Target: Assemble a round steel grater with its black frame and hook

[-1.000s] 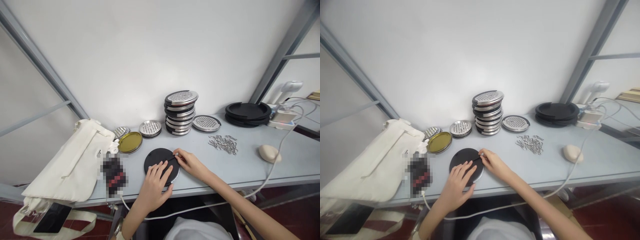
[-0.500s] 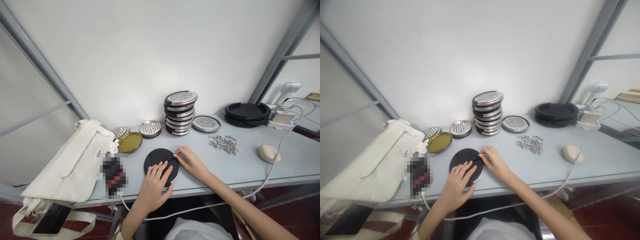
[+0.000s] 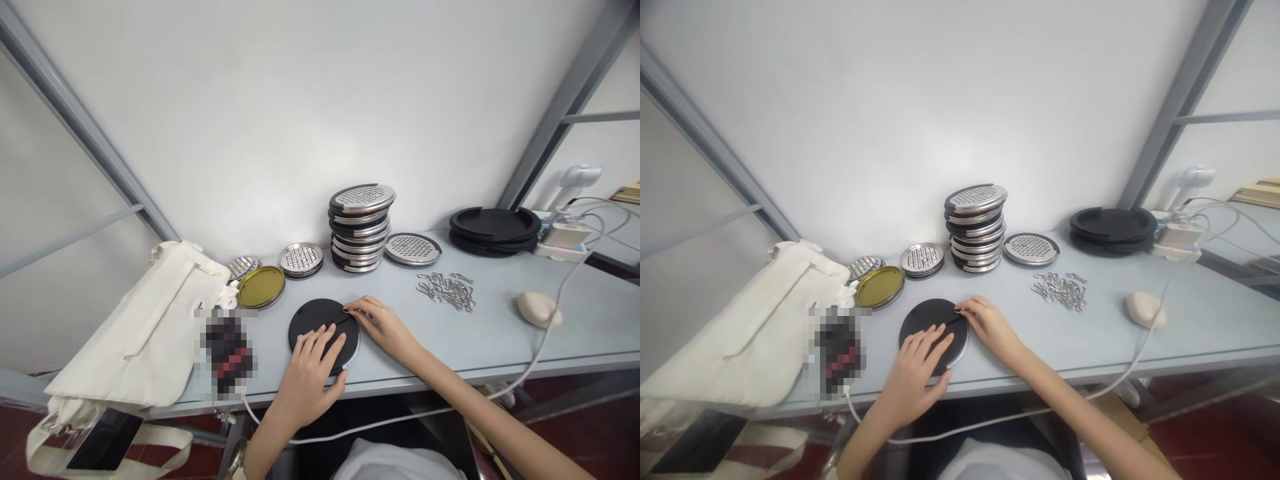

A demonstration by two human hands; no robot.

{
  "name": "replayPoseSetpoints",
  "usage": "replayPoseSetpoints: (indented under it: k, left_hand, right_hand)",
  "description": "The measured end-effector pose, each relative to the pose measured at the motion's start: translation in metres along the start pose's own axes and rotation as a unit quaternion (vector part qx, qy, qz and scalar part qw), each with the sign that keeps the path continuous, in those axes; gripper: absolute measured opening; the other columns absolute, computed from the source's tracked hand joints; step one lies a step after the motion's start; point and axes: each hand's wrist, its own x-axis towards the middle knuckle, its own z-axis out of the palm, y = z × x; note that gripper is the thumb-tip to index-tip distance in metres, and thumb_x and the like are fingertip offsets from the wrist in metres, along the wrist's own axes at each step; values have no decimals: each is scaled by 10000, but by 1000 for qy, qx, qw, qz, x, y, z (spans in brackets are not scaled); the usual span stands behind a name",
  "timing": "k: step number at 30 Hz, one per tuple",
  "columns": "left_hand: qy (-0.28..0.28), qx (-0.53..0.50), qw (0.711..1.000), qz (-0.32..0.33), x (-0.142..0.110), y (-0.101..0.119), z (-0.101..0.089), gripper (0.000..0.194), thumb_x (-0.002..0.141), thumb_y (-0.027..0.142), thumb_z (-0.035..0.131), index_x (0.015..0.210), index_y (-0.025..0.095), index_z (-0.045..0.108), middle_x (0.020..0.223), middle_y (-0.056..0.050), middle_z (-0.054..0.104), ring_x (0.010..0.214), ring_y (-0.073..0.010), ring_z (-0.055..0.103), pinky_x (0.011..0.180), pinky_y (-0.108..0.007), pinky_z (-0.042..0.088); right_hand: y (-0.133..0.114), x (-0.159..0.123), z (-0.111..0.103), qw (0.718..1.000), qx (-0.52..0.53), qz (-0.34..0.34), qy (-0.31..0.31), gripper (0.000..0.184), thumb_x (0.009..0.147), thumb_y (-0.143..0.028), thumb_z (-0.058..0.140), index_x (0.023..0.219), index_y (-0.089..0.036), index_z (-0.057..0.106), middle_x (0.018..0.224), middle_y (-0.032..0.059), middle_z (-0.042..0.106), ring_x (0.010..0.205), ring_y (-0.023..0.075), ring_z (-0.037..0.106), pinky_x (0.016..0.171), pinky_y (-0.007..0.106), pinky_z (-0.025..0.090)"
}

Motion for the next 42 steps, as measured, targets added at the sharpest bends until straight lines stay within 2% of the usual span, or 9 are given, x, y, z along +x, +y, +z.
replayPoseSetpoints:
  k: [7, 16, 22, 30, 42]
  left_hand:
    - [2, 3, 1000, -1, 0, 0, -1, 555, 912, 260, 486, 1446, 184, 354, 1491, -79, 355, 1354, -270, 330, 1086, -449, 305]
    - [9, 12, 1000, 5, 0, -1, -1, 575, 900, 253, 501, 1449, 178, 347, 1484, -97, 364, 1348, -276, 345, 1074, -458, 327]
    - [3, 12, 1000, 2, 1, 0, -1, 563, 910, 257, 483, 1450, 179, 346, 1489, -92, 357, 1351, -280, 338, 1075, -462, 319]
    - [9, 8, 1000, 1, 0, 0, -2, 562, 905, 252, 490, 1446, 185, 354, 1481, -93, 372, 1342, -278, 354, 1071, -459, 326]
    - [2, 3, 1000, -3, 0, 0, -1, 555, 911, 256, 481, 1447, 185, 353, 1490, -80, 358, 1352, -271, 333, 1078, -453, 312]
  right_hand:
    - [2, -1, 2, 1000, -18, 0, 1, 275, 962, -208, 426, 1111, -229, 656, 942, 74, 623, 912, 211, 621, 846, 362, 512]
    - [3, -3, 3, 999, -23, 22, -17, 316, 972, -207, 394, 1181, -233, 630, 891, 58, 585, 826, 191, 620, 795, 334, 514]
    - [2, -2, 3, 1000, -24, 8, -16, 327, 968, -179, 387, 1217, -243, 590, 955, 63, 595, 889, 191, 620, 832, 330, 510]
    - [0, -2, 3, 998, -44, 6, -47, 329, 960, -153, 378, 1220, -205, 572, 958, 88, 579, 900, 207, 603, 842, 364, 508]
    - [4, -2, 2, 999, -20, 1, -45, 291, 975, -176, 374, 1180, -222, 575, 978, 78, 583, 936, 205, 601, 866, 366, 499]
